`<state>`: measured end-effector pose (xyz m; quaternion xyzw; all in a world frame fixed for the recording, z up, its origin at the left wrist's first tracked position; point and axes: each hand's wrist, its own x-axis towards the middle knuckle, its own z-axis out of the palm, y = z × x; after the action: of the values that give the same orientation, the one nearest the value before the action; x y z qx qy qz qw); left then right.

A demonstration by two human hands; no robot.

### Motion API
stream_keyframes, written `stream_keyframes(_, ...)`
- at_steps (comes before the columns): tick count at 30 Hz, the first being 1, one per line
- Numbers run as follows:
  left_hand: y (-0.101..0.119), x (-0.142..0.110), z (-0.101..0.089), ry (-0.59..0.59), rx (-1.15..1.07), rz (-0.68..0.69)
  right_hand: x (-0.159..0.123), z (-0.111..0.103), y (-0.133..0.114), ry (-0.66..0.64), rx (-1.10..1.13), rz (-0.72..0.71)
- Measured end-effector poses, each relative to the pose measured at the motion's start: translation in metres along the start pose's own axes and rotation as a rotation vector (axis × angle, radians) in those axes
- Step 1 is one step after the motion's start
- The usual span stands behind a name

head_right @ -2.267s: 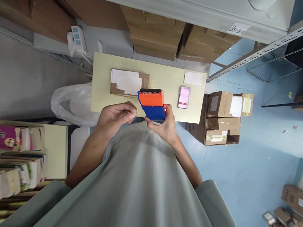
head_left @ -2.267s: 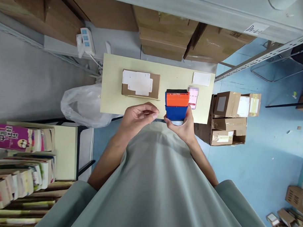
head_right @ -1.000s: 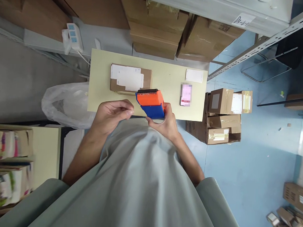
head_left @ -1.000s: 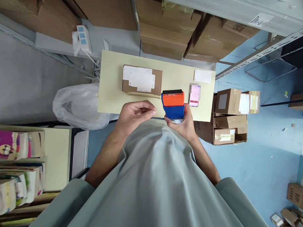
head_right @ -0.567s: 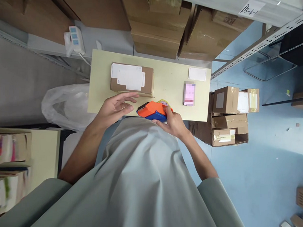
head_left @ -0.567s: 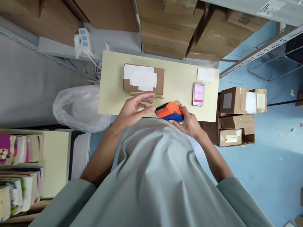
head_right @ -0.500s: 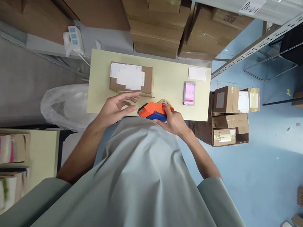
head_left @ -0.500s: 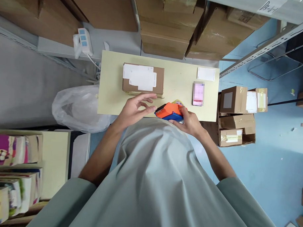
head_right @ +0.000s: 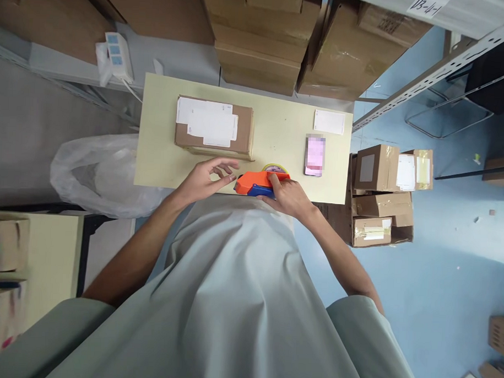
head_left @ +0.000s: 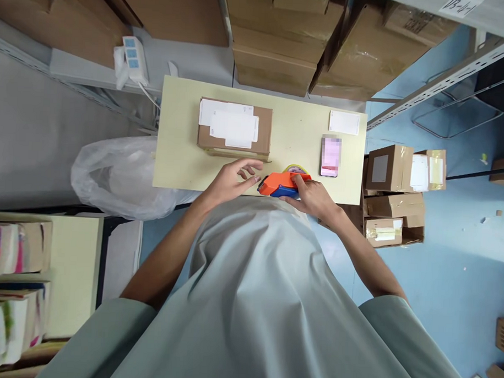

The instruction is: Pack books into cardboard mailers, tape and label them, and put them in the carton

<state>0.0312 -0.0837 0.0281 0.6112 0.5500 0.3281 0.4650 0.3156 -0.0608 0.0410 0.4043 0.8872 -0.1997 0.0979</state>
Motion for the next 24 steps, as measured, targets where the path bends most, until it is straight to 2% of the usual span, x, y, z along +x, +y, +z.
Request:
stream_keyframes(6, -0.019, 0.005, 0.005, 0.009, 0.003, -0.041, 0.009, 0.003, 0.006, -0.059, -0.065, 0.004)
stream_keyframes(15, -0.067, 0.021, 0.037, 0.203, 0.033, -0.072, 0.028, 0.01, 0.018, -0.13, -0.139, 0.09)
stream_keyframes(20, -0.086, 0.019, 0.034, 0.326, 0.125, -0.145, 0.019, 0.008, 0.037, -0.143, -0.202, 0.181)
stream_keyframes(24, -0.089, 0.021, 0.036, 0.367, 0.143, -0.168, 0.022, 0.014, 0.047, -0.123, -0.214, 0.252)
